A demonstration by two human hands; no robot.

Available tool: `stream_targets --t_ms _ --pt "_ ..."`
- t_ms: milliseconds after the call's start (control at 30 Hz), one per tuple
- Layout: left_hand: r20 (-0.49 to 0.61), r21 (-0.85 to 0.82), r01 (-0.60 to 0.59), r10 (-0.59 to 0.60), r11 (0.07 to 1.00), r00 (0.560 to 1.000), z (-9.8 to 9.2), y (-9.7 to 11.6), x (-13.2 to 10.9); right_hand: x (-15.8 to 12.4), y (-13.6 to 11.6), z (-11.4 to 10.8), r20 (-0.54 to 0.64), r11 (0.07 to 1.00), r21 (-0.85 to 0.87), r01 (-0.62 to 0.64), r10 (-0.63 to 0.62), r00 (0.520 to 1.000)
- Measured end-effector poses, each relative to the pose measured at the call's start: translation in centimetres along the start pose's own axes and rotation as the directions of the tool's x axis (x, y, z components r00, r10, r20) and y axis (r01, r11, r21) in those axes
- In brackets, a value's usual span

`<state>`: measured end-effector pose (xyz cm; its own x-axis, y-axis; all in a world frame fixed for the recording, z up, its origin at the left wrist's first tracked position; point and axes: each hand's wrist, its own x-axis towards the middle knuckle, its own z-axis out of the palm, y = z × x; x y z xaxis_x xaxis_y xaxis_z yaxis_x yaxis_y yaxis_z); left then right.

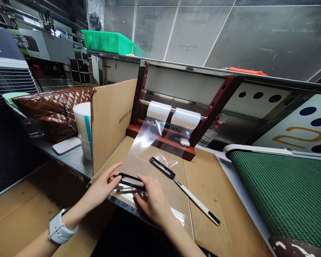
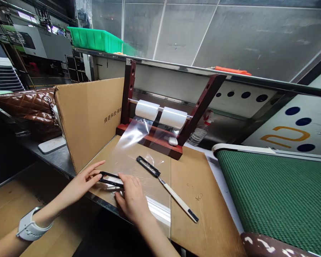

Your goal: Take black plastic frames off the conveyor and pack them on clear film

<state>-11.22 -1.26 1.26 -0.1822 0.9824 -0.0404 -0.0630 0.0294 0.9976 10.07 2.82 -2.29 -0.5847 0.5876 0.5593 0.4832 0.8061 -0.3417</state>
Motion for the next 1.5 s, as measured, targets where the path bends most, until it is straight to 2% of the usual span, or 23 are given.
stream_targets --t_ms 267,467,700,900,1000,1167,1233,1333,1500 --pt "0.033 -0.036 0.103 -0.102 0.994 0.994 -0.2 -1.1 0.7 0.0 0.1 0.5 0.017 0.997 -0.049 0.064 -0.063 0.998" --pt "0.051 -0.094 0.174 -0.170 0.980 0.984 -0.7 -0.2 0.6 0.6 -0.3 1.0 0.005 0.991 -0.121 0.065 -0.065 0.998" --pt "0.072 -0.147 0.231 -0.222 0.962 0.972 -1.2 0.3 0.6 1.3 0.1 0.9 -0.040 0.996 -0.034 0.078 -0.079 0.996" --pt "0.074 -0.071 0.228 -0.223 0.971 0.972 -2.3 -0.6 0.7 0.9 0.1 0.4 0.000 0.994 0.107 -0.016 0.016 1.000" --pt "0.049 0.007 0.173 -0.173 0.985 0.984 -3.2 -0.9 0.5 0.7 0.2 0.3 0.039 0.985 0.156 -0.067 0.061 0.997" --pt "-0.038 0.245 -0.075 0.087 0.967 0.995 -4.1 -1.6 -0.7 0.7 0.0 -0.2 0.101 0.965 0.207 -0.159 0.141 0.985" --pt "0.003 0.362 -0.164 0.175 0.918 0.985 -4.1 -2.0 -1.2 0.7 -0.2 -0.6 0.130 0.958 0.218 -0.187 0.162 0.978" --pt "0.103 0.494 -0.255 0.235 0.831 0.966 -4.4 -3.0 -1.4 0.5 -0.7 -0.8 0.170 0.949 0.224 -0.221 0.185 0.968" --pt "0.149 0.601 -0.295 0.259 0.742 0.954 -6.1 -4.3 -1.0 0.2 -2.0 0.0 0.243 0.958 0.188 -0.216 0.167 0.956"
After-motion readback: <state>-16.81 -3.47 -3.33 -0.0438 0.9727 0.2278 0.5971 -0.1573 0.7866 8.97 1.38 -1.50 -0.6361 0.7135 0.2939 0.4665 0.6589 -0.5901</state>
